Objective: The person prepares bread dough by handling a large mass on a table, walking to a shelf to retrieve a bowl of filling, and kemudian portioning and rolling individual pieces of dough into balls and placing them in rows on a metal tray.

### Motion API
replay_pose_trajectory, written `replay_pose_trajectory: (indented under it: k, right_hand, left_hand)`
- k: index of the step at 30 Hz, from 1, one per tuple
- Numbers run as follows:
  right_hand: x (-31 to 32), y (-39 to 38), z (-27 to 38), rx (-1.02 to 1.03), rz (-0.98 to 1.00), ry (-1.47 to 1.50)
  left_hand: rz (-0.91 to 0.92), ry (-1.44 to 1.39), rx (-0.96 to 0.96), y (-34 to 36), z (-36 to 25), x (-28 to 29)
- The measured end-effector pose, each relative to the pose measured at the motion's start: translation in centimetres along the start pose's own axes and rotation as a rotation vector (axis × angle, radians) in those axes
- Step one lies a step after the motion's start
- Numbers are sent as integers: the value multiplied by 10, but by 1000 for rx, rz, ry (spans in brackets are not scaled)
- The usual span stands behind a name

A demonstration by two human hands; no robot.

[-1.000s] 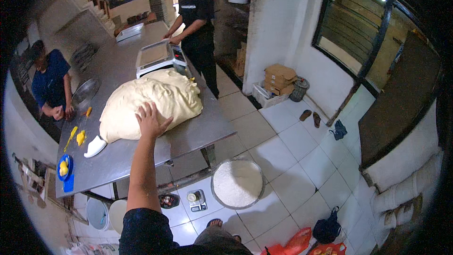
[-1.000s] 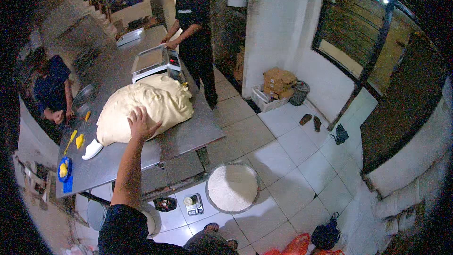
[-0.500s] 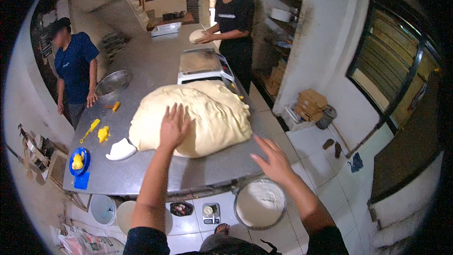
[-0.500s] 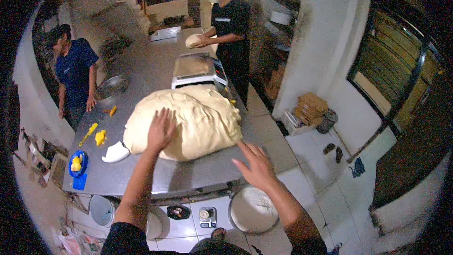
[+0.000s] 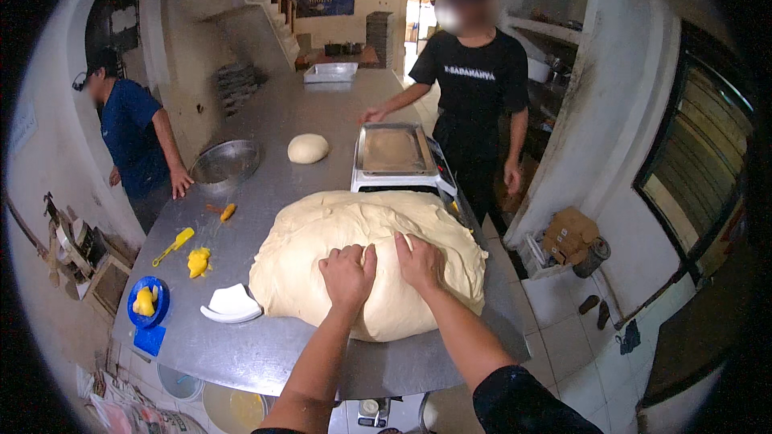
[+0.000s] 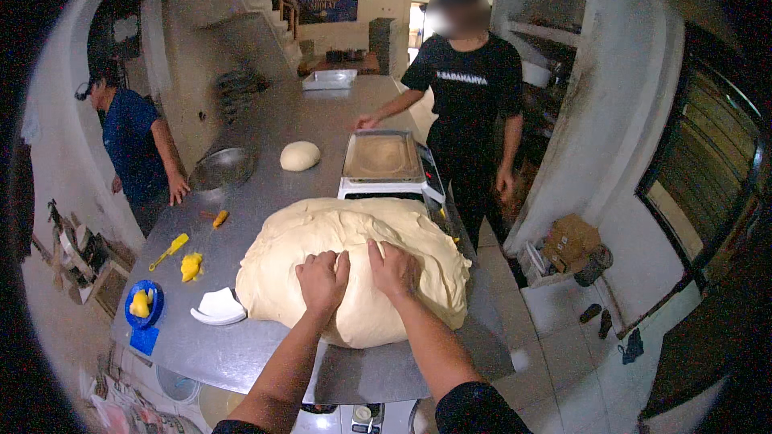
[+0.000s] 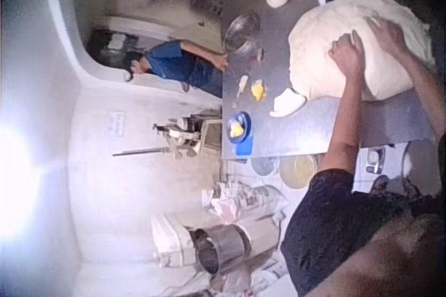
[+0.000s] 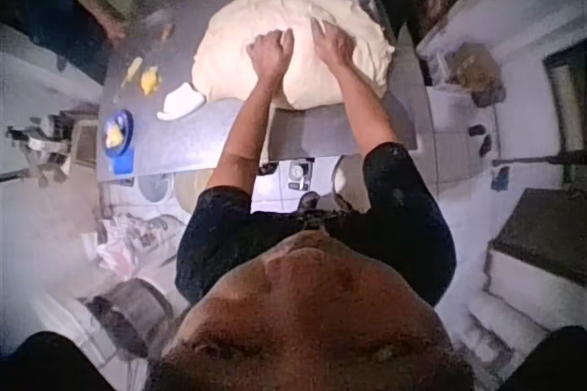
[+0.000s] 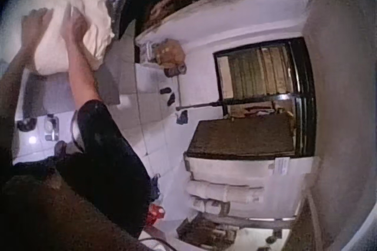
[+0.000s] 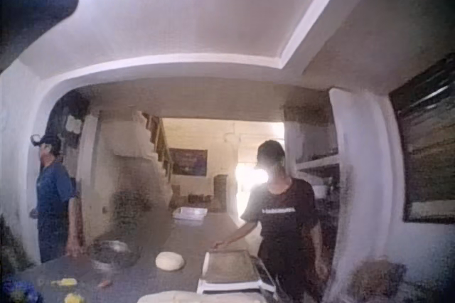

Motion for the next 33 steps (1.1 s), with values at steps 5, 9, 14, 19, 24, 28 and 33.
replay_pose_trajectory:
  k: [5, 9, 14, 19, 24, 28, 33]
  right_hand:
    - [16, -10, -4, -47, 317, 23]
    - [65, -68, 66, 256, 327, 36]
    - [88, -101, 90, 766, -197, 262]
    - [20, -117, 2, 570, -94, -156]
    - [11, -115, -4, 536, -57, -197]
    - [0, -116, 3, 522, -112, -241]
    - [-2, -116, 1, 401, -121, -346]
  left_hand:
    - [91, 19, -26, 4, 1, -7]
    - [136, 108, -26, -17, 13, 2]
    - [209, 139, -23, -36, 15, -2]
    - [250, -54, -70, -63, 27, 16]
    - [467, -536, 11, -65, 39, 77]
    - [112, -101, -303, -53, 78, 102]
    - [84, -30, -475, -34, 110, 55]
Point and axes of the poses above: each hand's wrist, its own y-axis towards the middle knuckle, its own x-axis out of the back of the hand, z = x × y, the point moved 4 cm from there along y, towards the middle knuckle, and after that the axes turned 15 degrees about y, right-handed, at the moved point
